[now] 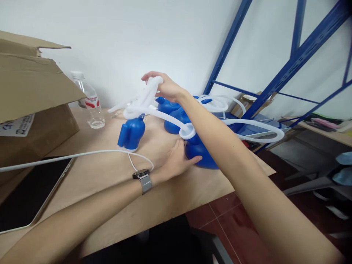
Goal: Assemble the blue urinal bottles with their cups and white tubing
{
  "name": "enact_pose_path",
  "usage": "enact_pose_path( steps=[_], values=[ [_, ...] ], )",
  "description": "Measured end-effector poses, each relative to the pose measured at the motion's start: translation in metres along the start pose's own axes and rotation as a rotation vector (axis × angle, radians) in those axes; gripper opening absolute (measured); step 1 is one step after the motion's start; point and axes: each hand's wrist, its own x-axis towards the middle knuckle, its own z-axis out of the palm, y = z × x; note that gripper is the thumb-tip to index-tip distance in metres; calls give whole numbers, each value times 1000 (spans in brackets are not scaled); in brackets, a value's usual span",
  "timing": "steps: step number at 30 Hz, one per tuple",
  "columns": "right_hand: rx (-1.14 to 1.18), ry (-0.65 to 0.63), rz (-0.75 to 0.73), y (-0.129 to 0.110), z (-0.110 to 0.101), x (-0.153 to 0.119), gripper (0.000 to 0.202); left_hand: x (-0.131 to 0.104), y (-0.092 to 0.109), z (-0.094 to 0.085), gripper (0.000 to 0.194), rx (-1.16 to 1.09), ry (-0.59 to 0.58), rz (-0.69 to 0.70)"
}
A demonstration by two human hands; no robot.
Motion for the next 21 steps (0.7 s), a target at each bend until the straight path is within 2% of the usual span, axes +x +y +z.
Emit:
enact_pose_path(
  steps=[3, 4, 7, 8, 10, 13, 15, 18, 21],
  values=[
    [84, -41, -27, 4, 9, -7, 30, -16, -5, -27, 73, -30, 63, -64],
    [100, -56, -36, 5, 11, -8, 29, -24, -7, -39, 67, 6, 85, -67],
    [100, -71, -69, 9, 11, -10, 26, -51, -16, -82, 23, 140, 116, -56],
    [76, -70, -73, 11, 9, -11, 25, -60, -18, -97, 25, 186, 140, -77],
    [-11, -66, -78, 16, 0, -14, 23, -77, -22, -126, 42, 294, 208, -122],
    [-169, -120, -114, 28, -15, -22, 25, -96, -25, -160, 51, 448, 315, -130],
    [-242, -196, -108, 39, -24, -28, 35, -102, -26, -173, 55, 524, 397, -147],
    [-295, -330, -35, 54, -35, -35, 47, -103, -30, -183, 58, 575, 547, -272],
    [-357, -330, 28, 54, -47, -43, 51, -101, -36, -188, 45, 611, 656, -337]
  ],
)
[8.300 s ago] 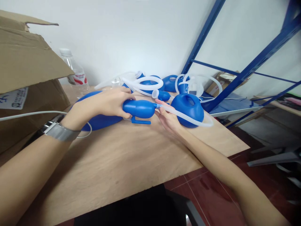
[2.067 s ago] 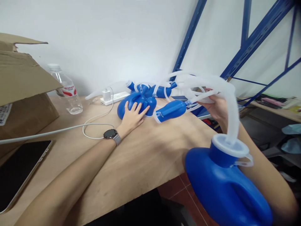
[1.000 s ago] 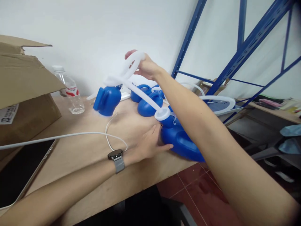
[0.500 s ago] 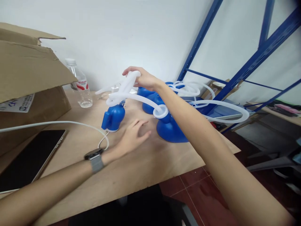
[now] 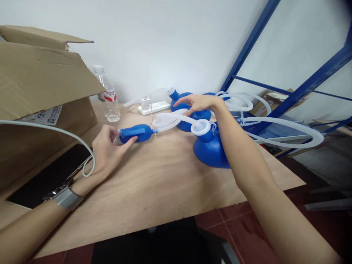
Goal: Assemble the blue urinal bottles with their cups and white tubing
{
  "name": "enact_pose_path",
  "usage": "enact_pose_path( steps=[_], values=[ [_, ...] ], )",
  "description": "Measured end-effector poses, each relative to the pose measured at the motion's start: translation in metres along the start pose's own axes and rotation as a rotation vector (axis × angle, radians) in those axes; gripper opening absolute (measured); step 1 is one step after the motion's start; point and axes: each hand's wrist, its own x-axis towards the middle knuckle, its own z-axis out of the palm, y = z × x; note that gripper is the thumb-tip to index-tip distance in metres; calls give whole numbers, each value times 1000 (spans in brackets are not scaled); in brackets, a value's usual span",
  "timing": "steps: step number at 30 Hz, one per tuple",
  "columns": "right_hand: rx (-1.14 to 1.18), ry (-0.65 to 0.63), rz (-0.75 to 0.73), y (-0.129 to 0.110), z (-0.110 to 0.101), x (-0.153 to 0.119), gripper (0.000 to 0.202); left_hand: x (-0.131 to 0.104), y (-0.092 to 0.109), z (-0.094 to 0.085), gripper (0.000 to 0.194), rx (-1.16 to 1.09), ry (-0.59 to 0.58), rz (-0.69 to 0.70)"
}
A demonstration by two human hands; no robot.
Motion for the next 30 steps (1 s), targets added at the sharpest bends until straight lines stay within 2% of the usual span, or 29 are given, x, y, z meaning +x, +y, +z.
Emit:
enact_pose_path(
  steps=[1, 2, 3, 5, 7, 8, 9, 12, 14, 16, 20, 24, 30],
  values=[
    [-3, 38, 25, -4, -4, -6, 53, 2, -3, 1, 50, 17, 11, 14],
    [10, 95, 46, -10, -8, -14, 54, 3, -5, 2, 64, 39, -2, 35],
    [37, 176, 52, -19, -11, -23, 54, 4, -8, 3, 76, 66, -42, 51],
    [103, 391, -3, -45, -9, -46, 48, 6, -14, 6, 85, 113, -191, 37],
    [143, 637, -87, -75, 8, -73, 34, 7, -17, 9, 81, 119, -356, -9],
    [124, 691, -104, -88, 23, -85, 28, 6, -17, 9, 79, 111, -414, -23],
    [72, 694, -110, -99, 41, -97, 26, 6, -17, 10, 79, 101, -445, -29],
    [-238, 509, -154, -109, 102, -115, 29, 2, -10, 7, 72, 85, -431, -25],
    [-420, 475, -184, -97, 135, -112, 35, 0, -4, 4, 65, 81, -394, -13],
    [-532, 462, -220, -78, 155, -100, 43, -2, 1, 1, 58, 70, -356, 27],
    [-578, 406, -329, -48, 158, -69, 64, -7, 5, 0, 51, -5, -270, 148],
    [-485, 331, -404, -35, 161, -45, 76, -13, 4, 1, 51, -60, -237, 262],
    [-220, 308, -425, -16, 190, -36, 79, -10, 0, -3, 52, -75, -273, 384]
  ],
)
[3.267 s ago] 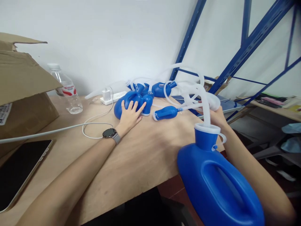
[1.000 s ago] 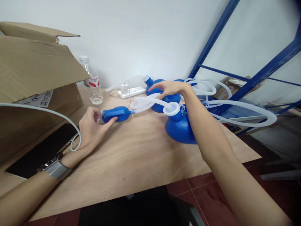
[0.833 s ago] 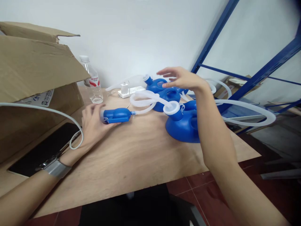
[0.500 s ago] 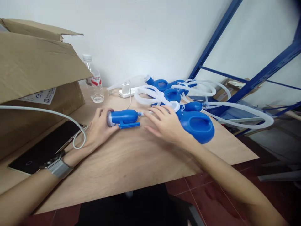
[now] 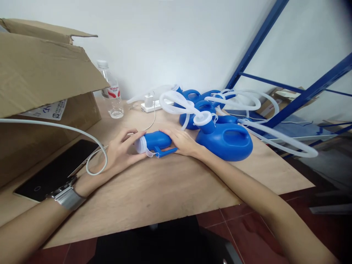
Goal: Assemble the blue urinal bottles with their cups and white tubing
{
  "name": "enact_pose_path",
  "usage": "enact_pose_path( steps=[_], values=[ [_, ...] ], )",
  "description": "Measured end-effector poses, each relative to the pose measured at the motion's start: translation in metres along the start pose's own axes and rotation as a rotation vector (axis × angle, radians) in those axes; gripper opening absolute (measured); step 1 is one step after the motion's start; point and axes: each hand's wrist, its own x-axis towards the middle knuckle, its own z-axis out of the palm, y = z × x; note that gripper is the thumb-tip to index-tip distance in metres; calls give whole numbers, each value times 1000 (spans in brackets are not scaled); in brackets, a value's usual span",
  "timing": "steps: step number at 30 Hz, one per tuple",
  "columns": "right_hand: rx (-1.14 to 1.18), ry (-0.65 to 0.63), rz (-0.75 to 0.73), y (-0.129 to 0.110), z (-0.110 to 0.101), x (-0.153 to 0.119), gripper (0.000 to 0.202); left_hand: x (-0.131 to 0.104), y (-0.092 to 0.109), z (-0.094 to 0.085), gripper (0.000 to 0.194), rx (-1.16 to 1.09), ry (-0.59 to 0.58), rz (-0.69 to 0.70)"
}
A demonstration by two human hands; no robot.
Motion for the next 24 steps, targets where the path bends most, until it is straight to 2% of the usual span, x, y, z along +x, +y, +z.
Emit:
enact_pose_path(
  steps=[8, 11, 13, 15, 18, 20, 22, 24],
  values=[
    [110, -32, -43, 11, 7, -8, 75, 5, -1, -6, 54, -136, -21, 15],
    [98, 6, -24, 12, 8, -10, 78, 5, -3, -4, 49, -113, 98, 1],
    [92, 46, 5, 11, 8, -11, 80, 6, -7, -5, 49, -32, 220, 29],
    [93, 68, 50, 11, 9, -13, 82, 5, -11, -6, 47, 51, 272, 78],
    [106, 68, 89, 10, 11, -13, 82, 3, -8, -9, 39, 109, 222, 118],
    [119, 61, 63, 10, 13, -12, 80, 3, -2, -9, 32, 115, 177, 111],
    [133, 45, 27, 10, 15, -12, 78, 3, 5, -7, 26, 84, 115, 59],
    [147, 27, 18, 10, 15, -12, 78, 4, 6, -5, 21, 3, 56, -50]
  ],
)
